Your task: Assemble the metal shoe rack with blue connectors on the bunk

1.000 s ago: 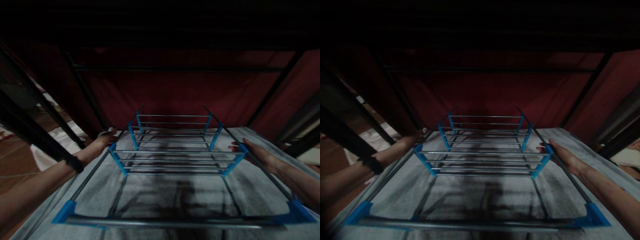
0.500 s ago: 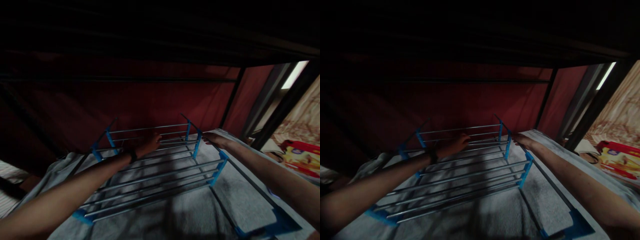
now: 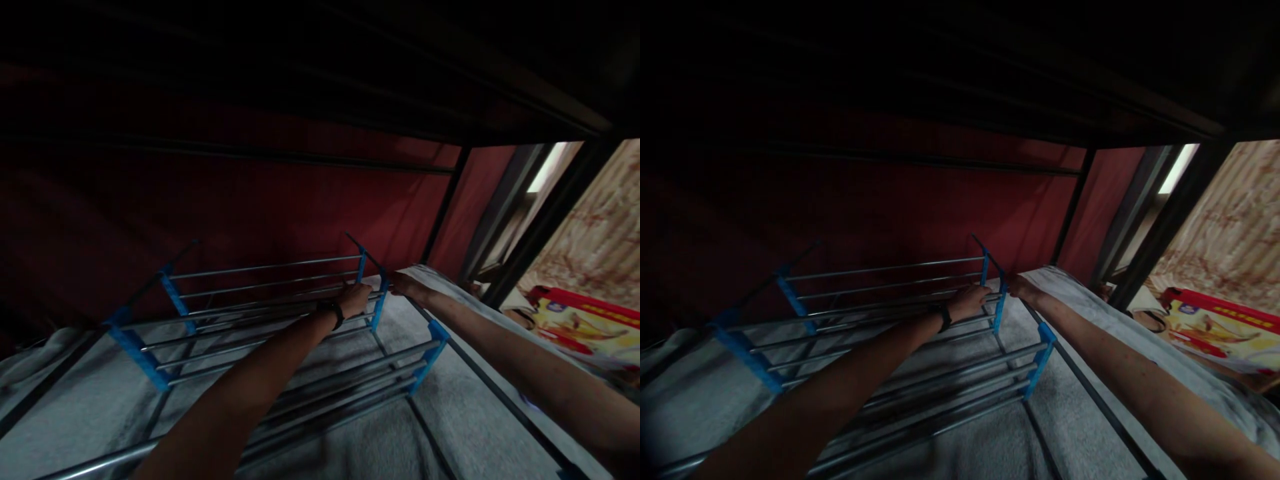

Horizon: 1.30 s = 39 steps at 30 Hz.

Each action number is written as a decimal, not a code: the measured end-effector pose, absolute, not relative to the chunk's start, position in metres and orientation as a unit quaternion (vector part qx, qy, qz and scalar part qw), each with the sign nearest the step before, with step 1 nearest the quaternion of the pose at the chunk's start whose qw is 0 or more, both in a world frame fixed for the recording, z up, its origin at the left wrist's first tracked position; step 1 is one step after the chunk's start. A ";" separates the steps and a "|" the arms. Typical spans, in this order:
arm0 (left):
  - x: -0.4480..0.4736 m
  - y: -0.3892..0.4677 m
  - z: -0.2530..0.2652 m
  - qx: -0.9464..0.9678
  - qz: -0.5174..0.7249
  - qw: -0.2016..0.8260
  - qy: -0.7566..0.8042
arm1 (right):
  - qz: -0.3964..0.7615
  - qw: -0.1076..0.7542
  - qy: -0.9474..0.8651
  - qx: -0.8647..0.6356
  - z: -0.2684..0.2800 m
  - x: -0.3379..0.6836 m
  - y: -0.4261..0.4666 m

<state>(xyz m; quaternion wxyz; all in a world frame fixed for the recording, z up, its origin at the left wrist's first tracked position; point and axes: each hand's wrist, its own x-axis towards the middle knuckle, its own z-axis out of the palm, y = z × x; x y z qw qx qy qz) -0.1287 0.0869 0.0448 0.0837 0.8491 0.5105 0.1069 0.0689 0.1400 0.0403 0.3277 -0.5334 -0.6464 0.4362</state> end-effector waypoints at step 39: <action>-0.096 0.133 0.053 0.789 0.162 0.178 0.566 | 0.479 0.357 -0.601 -0.531 0.044 0.060 0.136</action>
